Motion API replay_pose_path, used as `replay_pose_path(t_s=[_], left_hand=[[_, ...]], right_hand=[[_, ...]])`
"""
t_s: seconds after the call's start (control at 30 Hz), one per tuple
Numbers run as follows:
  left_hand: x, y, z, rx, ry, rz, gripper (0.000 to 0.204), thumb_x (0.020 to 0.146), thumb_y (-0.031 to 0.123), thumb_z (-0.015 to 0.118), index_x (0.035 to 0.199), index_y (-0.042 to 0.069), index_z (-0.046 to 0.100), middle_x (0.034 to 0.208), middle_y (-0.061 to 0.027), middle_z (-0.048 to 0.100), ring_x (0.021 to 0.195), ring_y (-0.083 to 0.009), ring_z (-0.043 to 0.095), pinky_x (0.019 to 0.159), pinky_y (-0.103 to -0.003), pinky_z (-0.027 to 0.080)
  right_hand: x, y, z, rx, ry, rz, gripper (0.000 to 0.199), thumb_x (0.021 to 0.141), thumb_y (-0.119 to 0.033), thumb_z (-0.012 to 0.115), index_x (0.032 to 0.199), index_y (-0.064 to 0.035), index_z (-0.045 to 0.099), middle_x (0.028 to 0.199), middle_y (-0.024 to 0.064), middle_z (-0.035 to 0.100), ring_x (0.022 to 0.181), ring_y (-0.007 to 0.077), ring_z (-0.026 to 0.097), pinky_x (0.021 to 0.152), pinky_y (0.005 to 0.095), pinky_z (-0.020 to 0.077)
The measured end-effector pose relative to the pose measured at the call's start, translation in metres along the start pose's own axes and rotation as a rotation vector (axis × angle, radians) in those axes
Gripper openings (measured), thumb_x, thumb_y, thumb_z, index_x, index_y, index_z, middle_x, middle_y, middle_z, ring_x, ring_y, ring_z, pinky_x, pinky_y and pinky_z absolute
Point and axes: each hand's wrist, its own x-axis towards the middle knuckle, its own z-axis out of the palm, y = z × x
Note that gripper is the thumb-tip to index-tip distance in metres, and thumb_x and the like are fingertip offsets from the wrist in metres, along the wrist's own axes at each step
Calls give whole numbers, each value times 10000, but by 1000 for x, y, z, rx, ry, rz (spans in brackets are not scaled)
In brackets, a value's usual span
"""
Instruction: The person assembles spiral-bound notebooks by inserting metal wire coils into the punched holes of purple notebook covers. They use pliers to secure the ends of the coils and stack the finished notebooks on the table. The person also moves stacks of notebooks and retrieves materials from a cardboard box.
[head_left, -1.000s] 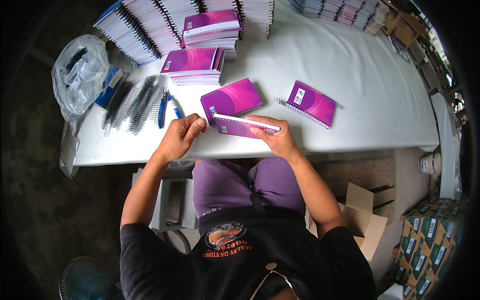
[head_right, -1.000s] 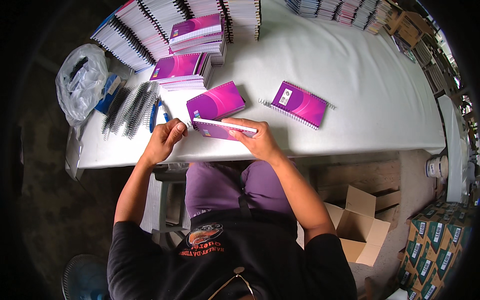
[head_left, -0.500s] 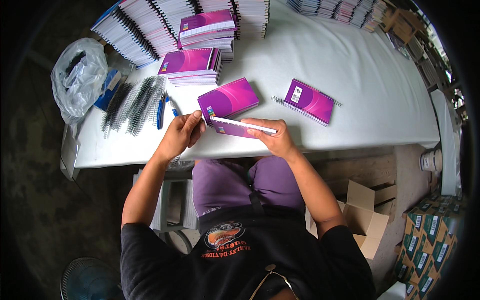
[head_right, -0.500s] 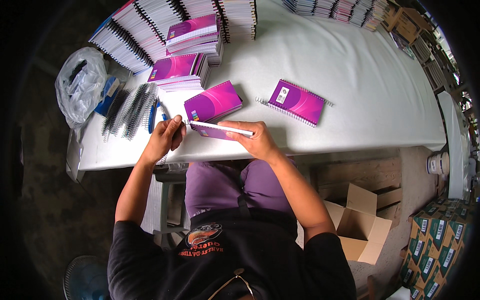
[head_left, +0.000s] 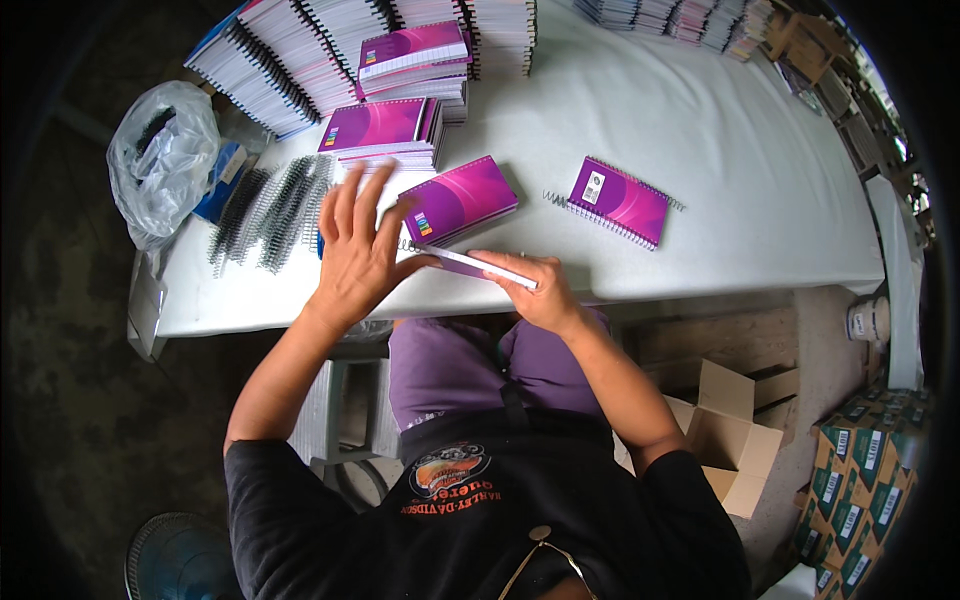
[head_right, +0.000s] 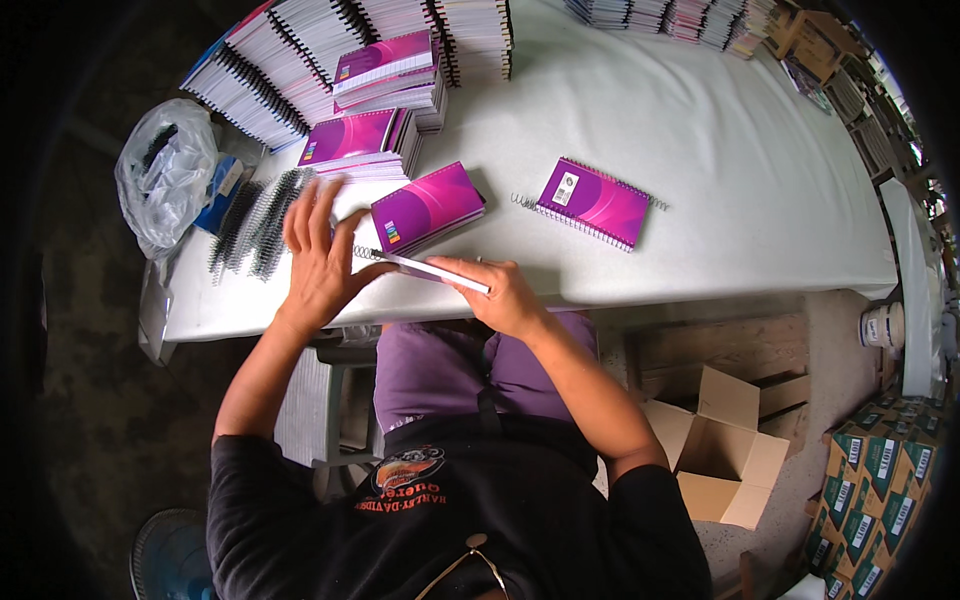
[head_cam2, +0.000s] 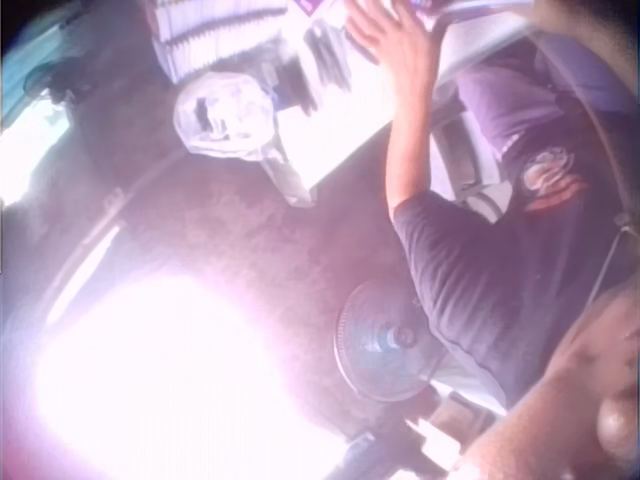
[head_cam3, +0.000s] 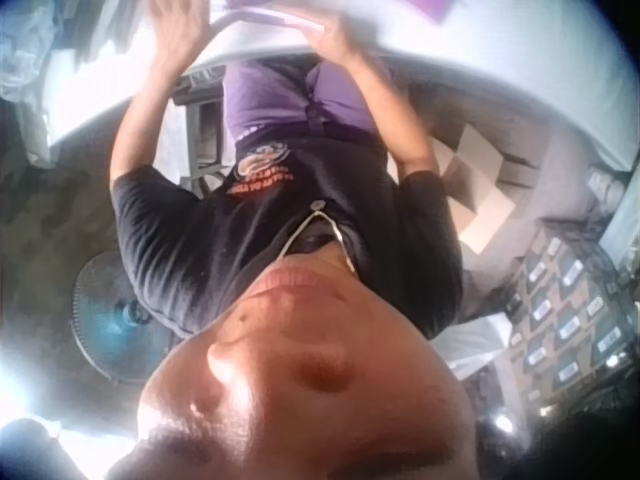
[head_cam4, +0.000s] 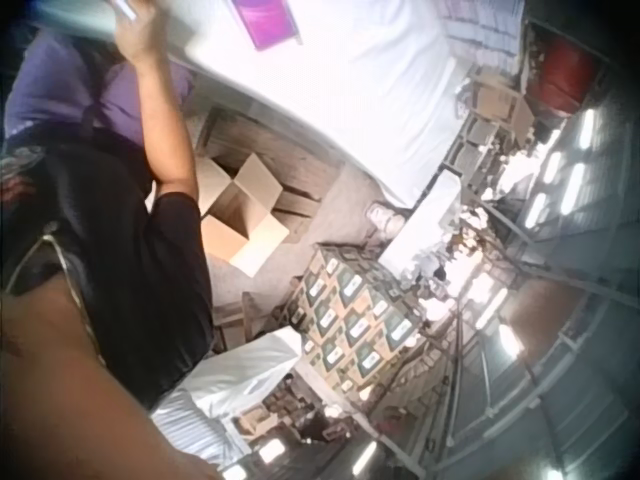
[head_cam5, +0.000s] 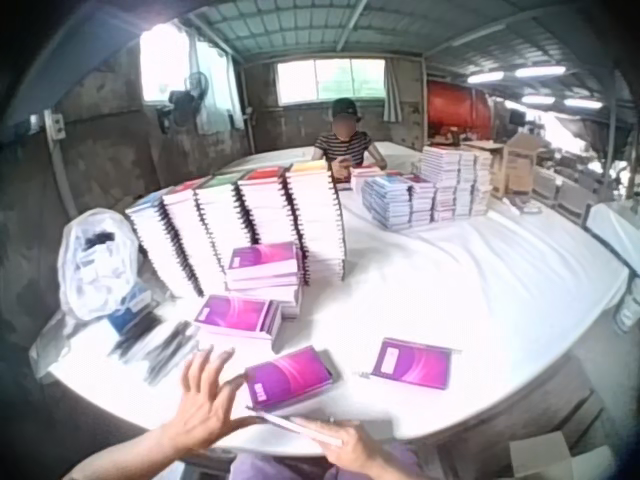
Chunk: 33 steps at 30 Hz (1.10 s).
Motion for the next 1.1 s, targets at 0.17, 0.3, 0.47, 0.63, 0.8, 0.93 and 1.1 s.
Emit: replay_pose_path(t_s=[0.17,0.3,0.47,0.63,0.8,0.93,1.1], left_hand=[[-101,20,66,135,4,317,982,762,738,333,1332,-60,310,1404,-281,250,1345,-437,81,1032,-589,-64],[-52,-9,56,71,302,-82,1140,723,796,273,1362,-128,80,1400,-374,85,1340,-463,-36,997,-585,-162],[-93,21,65,193,179,301,1120,738,797,247,1371,-113,87,1429,-328,72,1333,-480,-33,999,-605,-134],[-70,3,72,-33,222,-11,1106,744,790,244,1368,-114,116,1425,-336,64,1338,-458,-80,997,-582,-170],[-63,6,70,54,438,72,1069,763,772,214,1353,-119,180,1406,-345,112,1339,-435,-113,1021,-559,-133],[-74,26,53,-31,89,59,1148,691,827,240,1367,-97,169,1389,-341,166,1344,-441,5,1039,-546,-97],[-18,11,46,24,525,-73,1127,711,820,209,1352,-106,192,1361,-326,246,1320,-487,81,1035,-545,-109]], right_hand=[[-9,-3,25,13,147,-71,349,763,47,612,1098,-52,607,931,150,654,796,279,649,673,323,520],[-12,-9,38,14,82,-137,333,765,44,612,1087,-39,603,944,146,650,805,287,650,672,323,524],[-15,-3,36,-65,199,-167,337,759,42,616,1084,-45,604,941,140,649,800,279,647,676,329,529],[-14,-11,39,-111,132,-218,356,743,66,599,1089,-19,595,967,129,647,825,274,642,706,336,526],[-14,-11,37,-90,101,-171,417,703,94,590,1100,-33,592,989,125,643,852,286,636,728,341,523],[-15,-4,36,-108,104,-213,434,690,92,593,1101,-48,593,1030,126,631,895,292,628,736,353,522],[-6,-9,39,23,116,-59,337,760,31,607,1088,-40,589,941,161,642,816,310,640,667,353,516]])
